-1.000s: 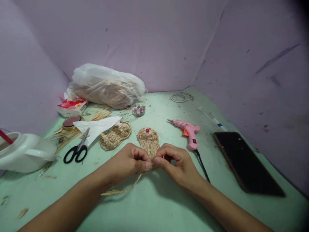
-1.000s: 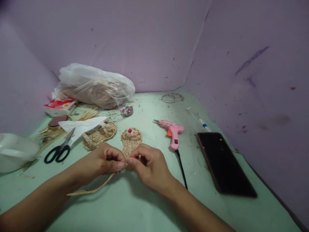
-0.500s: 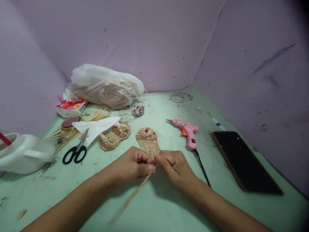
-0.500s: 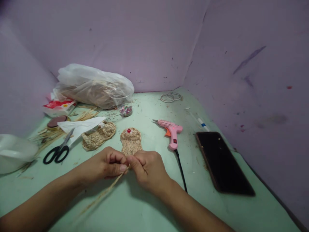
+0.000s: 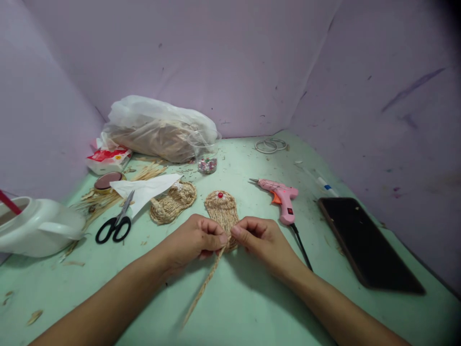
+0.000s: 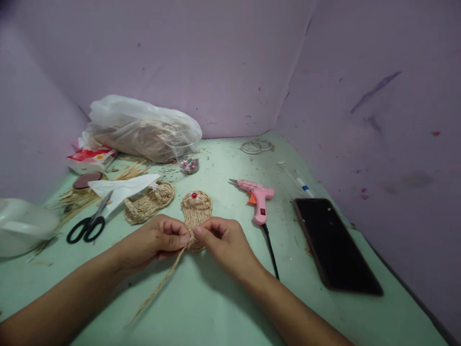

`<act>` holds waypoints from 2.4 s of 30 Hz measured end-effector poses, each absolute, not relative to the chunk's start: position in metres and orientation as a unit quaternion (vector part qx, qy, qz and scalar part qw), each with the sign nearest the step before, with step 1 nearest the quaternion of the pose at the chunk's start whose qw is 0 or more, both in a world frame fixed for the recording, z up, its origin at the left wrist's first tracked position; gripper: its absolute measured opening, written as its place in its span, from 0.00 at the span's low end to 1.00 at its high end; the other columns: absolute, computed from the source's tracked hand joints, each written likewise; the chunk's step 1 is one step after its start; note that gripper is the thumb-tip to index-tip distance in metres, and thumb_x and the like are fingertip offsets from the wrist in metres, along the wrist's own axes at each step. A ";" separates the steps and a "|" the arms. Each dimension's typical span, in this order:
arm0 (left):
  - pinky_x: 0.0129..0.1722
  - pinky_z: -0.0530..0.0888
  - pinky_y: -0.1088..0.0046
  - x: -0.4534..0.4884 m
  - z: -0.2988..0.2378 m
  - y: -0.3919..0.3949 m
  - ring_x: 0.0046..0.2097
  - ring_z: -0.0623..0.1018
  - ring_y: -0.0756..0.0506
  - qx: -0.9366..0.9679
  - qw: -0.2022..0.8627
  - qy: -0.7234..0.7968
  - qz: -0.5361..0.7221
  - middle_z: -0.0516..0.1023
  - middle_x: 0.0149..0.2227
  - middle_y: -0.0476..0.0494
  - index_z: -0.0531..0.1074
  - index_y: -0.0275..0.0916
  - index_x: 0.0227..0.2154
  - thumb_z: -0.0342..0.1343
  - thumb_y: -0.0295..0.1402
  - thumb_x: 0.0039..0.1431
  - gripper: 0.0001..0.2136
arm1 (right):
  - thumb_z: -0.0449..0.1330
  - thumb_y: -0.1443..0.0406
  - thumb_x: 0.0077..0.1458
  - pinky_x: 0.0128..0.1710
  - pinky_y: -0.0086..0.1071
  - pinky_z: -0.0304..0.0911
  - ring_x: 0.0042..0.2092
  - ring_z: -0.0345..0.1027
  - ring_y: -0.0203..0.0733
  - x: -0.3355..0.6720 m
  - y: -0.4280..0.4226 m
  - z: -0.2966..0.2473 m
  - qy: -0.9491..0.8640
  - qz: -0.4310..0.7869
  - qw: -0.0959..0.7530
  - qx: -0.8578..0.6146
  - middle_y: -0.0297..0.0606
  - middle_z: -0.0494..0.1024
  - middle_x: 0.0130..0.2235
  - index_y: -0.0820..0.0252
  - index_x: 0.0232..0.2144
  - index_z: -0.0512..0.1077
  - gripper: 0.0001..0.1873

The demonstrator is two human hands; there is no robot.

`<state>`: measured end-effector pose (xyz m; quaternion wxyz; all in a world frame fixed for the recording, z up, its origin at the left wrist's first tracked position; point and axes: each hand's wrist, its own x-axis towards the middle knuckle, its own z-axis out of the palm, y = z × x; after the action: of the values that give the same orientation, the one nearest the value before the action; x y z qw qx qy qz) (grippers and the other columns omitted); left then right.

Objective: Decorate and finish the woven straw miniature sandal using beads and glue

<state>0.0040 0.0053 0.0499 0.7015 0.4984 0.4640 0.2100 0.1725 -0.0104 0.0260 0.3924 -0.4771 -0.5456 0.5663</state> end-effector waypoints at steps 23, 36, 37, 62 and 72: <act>0.21 0.56 0.78 -0.002 0.054 0.009 0.20 0.61 0.55 0.589 0.617 0.497 0.160 0.65 0.16 0.54 0.67 0.34 0.15 0.57 0.30 0.38 0.05 | 0.61 0.59 0.46 0.22 0.25 0.53 0.20 0.52 0.29 0.169 -0.011 0.021 -0.358 0.657 0.524 -0.407 0.25 0.60 0.16 0.61 0.20 0.65 0.13; 0.16 0.46 0.79 -0.005 0.048 0.009 0.15 0.55 0.58 0.447 0.710 0.487 0.242 0.65 0.14 0.52 0.68 0.33 0.18 0.59 0.33 0.42 0.09 | 0.58 0.55 0.48 0.18 0.25 0.60 0.19 0.57 0.28 0.175 -0.007 0.028 -0.253 0.746 0.469 -0.400 0.39 0.75 0.31 0.64 0.32 0.73 0.17; 0.16 0.45 0.79 -0.005 0.048 0.009 0.14 0.55 0.59 0.437 0.724 0.475 0.242 0.65 0.15 0.52 0.68 0.32 0.18 0.59 0.33 0.42 0.09 | 0.59 0.56 0.48 0.19 0.25 0.60 0.19 0.57 0.28 0.176 -0.006 0.028 -0.252 0.729 0.481 -0.417 0.39 0.76 0.31 0.64 0.33 0.73 0.16; 0.25 0.61 0.77 0.008 0.057 -0.003 0.26 0.67 0.51 0.586 0.520 0.540 0.306 0.73 0.23 0.48 0.76 0.34 0.25 0.60 0.33 0.41 0.08 | 0.65 0.59 0.41 0.19 0.26 0.48 0.18 0.51 0.28 0.171 -0.009 0.025 -0.393 0.622 0.488 -0.470 0.27 0.63 0.15 0.63 0.20 0.72 0.12; 0.19 0.54 0.78 0.015 0.054 -0.007 0.18 0.57 0.56 0.490 0.615 0.528 0.322 0.63 0.13 0.54 0.71 0.34 0.16 0.59 0.33 0.39 0.07 | 0.66 0.60 0.38 0.21 0.26 0.52 0.21 0.55 0.29 0.166 -0.014 0.028 -0.414 0.666 0.448 -0.430 0.31 0.69 0.20 0.64 0.25 0.75 0.12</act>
<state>0.0155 -0.0074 0.0539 0.6147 0.4896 0.5278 0.3221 0.1661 -0.0140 0.0275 0.4482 -0.4301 -0.4138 0.6655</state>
